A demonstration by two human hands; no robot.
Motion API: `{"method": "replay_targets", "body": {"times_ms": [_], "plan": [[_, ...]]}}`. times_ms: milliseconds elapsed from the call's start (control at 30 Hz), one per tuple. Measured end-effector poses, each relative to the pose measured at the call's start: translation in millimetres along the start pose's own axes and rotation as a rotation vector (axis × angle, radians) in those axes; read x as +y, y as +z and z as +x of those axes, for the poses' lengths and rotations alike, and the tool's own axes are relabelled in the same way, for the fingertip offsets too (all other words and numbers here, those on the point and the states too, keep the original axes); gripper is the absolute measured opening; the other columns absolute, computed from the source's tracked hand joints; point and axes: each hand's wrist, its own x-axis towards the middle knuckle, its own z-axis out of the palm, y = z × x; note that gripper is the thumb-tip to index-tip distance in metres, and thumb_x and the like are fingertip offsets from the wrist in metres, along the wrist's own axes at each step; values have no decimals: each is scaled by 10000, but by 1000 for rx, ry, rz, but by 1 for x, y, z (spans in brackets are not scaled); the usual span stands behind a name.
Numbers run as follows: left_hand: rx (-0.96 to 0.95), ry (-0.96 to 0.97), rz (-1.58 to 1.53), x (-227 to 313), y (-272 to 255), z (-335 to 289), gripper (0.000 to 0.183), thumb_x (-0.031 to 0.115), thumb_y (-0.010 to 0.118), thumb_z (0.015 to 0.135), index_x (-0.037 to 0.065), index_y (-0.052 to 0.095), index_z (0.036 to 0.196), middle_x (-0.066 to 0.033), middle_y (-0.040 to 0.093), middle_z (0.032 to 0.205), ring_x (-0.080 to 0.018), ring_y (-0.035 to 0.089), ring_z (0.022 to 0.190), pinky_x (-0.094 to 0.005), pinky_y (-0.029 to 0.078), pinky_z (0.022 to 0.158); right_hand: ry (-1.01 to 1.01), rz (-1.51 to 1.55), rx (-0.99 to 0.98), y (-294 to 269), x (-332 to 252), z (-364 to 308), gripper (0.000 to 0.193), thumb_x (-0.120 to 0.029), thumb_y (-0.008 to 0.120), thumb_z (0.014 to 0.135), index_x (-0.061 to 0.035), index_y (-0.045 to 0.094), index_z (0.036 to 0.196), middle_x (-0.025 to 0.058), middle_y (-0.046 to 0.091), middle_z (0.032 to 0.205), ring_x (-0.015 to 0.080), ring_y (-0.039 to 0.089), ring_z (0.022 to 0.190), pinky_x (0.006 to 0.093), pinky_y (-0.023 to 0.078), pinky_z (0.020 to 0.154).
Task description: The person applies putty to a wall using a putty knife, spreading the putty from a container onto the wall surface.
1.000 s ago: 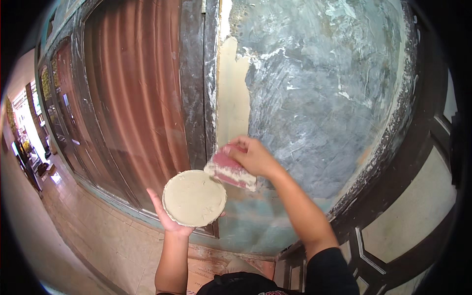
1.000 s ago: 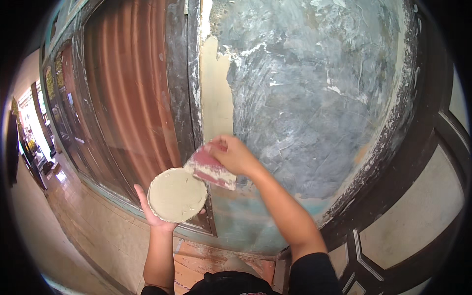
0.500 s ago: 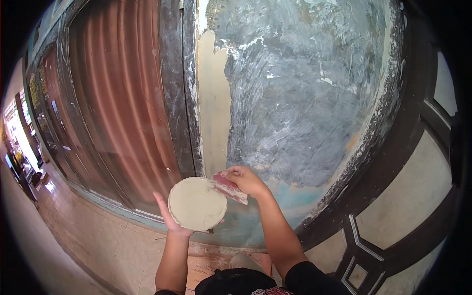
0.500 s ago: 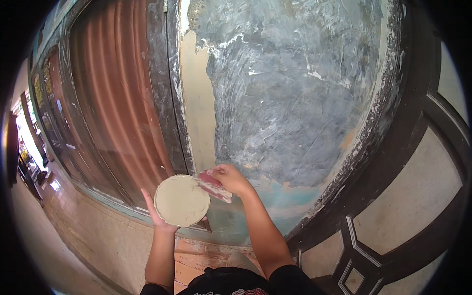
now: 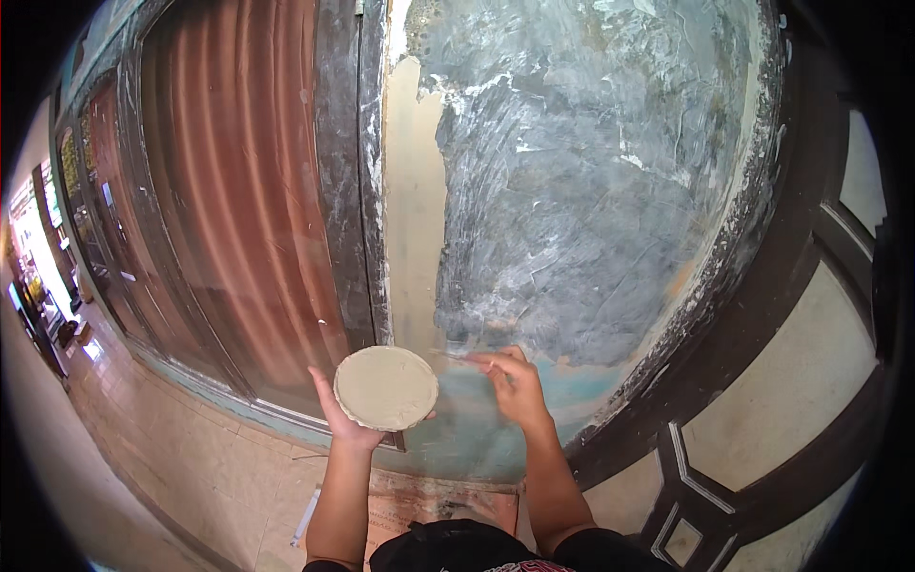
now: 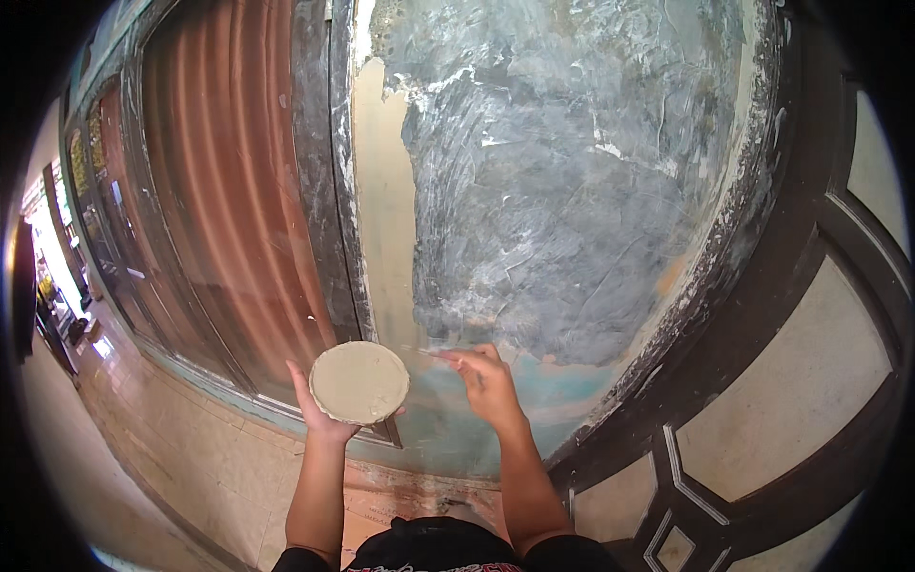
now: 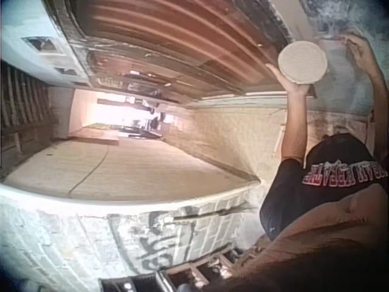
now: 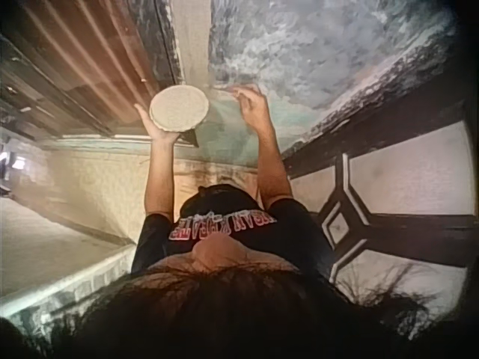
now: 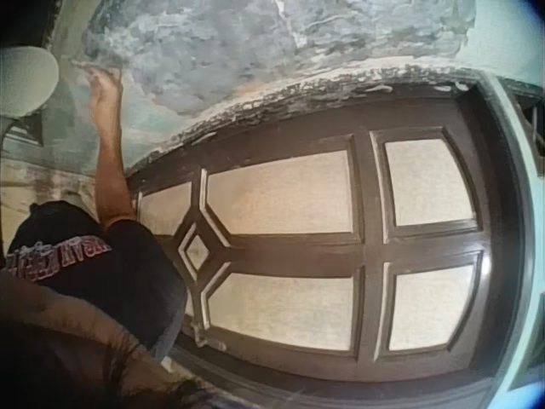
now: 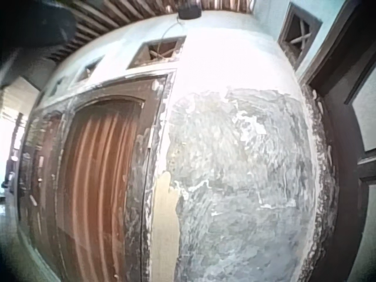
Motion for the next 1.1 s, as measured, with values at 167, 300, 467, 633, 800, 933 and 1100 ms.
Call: {"method": "replay_targets", "body": {"times_ms": [167, 300, 467, 633, 800, 933, 1100], "plan": [[-17, -18, 11, -4, 14, 8, 1162, 969, 259, 820, 54, 415, 1519, -288, 449, 1512, -574, 505, 1296, -868, 428, 894, -230, -126, -14, -22, -14, -3, 437, 171, 636, 798, -104, 785, 1103, 73, 758, 1112, 313, 619, 1133, 381, 537, 917], [-11, -21, 93, -12, 32, 12, 1161, 969, 259, 820, 56, 419, 1519, -288, 455, 1509, -567, 510, 1297, -862, 434, 891, -269, -173, -16, -47, -27, -7, 503, 211, 633, 726, -88, 783, 1101, 77, 758, 1135, 348, 606, 1175, 405, 536, 937], [-19, -52, 122, -27, 47, 18, 1170, 970, 253, 820, 41, 430, 1509, -285, 481, 1489, -550, 535, 1280, -847, 457, 877, -255, -186, -2, -71, -39, -11, 443, 203, 649, 728, -78, 801, 1035, 62, 771, 1109, 334, 631, 1142, 397, 532, 960], [-37, -68, 142, -43, 51, 24, 1174, 969, 252, 822, 28, 439, 1500, -283, 506, 1466, -536, 558, 1261, -836, 471, 867, -223, -176, -41, -89, -41, -19, 448, 201, 652, 723, -82, 805, 1035, 57, 761, 1146, 331, 615, 1177, 379, 546, 923], [-55, -89, 134, -59, 53, 26, 1160, 965, 269, 824, 43, 434, 1508, -280, 488, 1482, -537, 537, 1283, -848, 445, 885, -238, -156, -19, -101, -37, -25, 433, 203, 653, 730, -73, 806, 1026, 62, 761, 1141, 326, 624, 1164, 380, 550, 909], [-67, -102, 104, -65, 58, 22, 1166, 971, 279, 815, 52, 423, 1519, -276, 456, 1513, -545, 503, 1314, -862, 414, 909, -249, -121, -25, -105, -37, -27, 418, 204, 656, 729, -64, 804, 1014, 67, 763, 1131, 327, 628, 1154, 382, 551, 904], [11, -87, 142, -73, 58, 22, 1158, 978, 290, 805, 92, 411, 1541, -266, 431, 1541, -565, 463, 1339, -884, 373, 919, -238, -77, 27, -109, -37, -32, 395, 202, 656, 725, -41, 801, 1000, 90, 770, 1106, 335, 647, 1123, 397, 545, 923]]}}
